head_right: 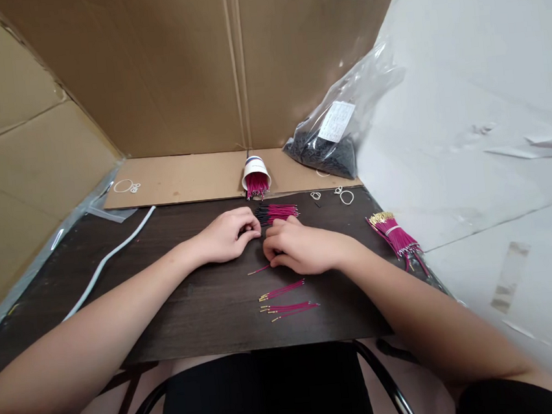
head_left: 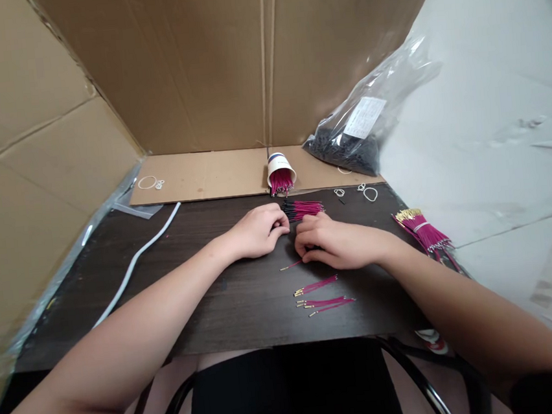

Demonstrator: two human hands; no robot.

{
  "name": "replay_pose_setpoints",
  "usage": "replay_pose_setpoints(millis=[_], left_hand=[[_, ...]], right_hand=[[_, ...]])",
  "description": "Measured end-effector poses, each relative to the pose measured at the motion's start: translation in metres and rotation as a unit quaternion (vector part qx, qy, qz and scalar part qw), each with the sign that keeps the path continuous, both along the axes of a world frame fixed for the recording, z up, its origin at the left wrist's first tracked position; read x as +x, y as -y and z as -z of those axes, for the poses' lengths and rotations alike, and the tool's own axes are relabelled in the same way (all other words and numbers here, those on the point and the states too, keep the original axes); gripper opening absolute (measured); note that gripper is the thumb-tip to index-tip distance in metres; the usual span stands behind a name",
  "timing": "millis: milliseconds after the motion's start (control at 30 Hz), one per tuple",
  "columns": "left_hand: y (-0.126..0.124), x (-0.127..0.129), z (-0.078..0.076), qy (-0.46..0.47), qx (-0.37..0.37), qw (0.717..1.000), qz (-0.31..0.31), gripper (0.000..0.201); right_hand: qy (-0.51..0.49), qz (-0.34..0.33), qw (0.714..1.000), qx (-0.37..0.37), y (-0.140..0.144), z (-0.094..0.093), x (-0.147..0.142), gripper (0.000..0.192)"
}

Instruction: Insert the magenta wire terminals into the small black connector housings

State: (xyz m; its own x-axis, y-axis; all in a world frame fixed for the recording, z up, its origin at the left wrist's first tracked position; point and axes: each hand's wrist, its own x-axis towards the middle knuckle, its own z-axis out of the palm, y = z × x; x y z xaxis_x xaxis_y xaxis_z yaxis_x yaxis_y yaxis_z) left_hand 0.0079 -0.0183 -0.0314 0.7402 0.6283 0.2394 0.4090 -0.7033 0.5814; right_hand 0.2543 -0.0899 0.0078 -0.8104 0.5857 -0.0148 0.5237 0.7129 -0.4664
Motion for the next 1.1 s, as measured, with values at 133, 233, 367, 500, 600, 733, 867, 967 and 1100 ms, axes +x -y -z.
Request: replay_pose_setpoints(millis=[133,233,367,500,600,733,867,967,1100], left_hand=[[0.002,0.002,0.0,0.026,-0.014,0.999,-0.017,0.013],[0.0,0.005,-0.001,0.083,-0.045,0.994,-0.063,0.012],[-0.006,0.006,0.0,0.147,-0.152,0.971,-0.114,0.013],[-0.011,0.006,0.004,0.189,-0.214,0.951,-0.116,0.019],[-0.012,0.005,0.005,0.183,-0.21,0.953,-0.119,0.023],[-0.011,0.005,0.004,0.176,-0.196,0.957,-0.119,0.019],[-0.009,0.006,0.001,0.166,-0.191,0.96,-0.12,0.017],[-0.008,0.007,0.0,0.161,-0.185,0.962,-0.122,0.016],[-0.008,0.007,-0.002,0.155,-0.182,0.963,-0.122,0.016]], right_hand=[[0.019,0.015,0.999,0.048,0.004,0.001,-0.004,0.014],[-0.047,0.048,0.995,0.067,0.0,0.0,-0.001,0.012],[-0.167,0.101,0.98,0.049,-0.012,0.0,0.01,0.008],[-0.211,0.136,0.966,0.055,-0.021,0.004,0.016,0.02],[-0.198,0.133,0.967,0.091,-0.023,0.007,0.015,0.019],[-0.23,0.167,0.947,0.151,-0.025,0.011,0.014,0.015],[-0.252,0.199,0.925,0.206,-0.029,0.017,0.016,0.014],[-0.252,0.206,0.92,0.217,-0.032,0.019,0.018,0.013],[-0.247,0.199,0.925,0.209,-0.032,0.02,0.018,0.012]])
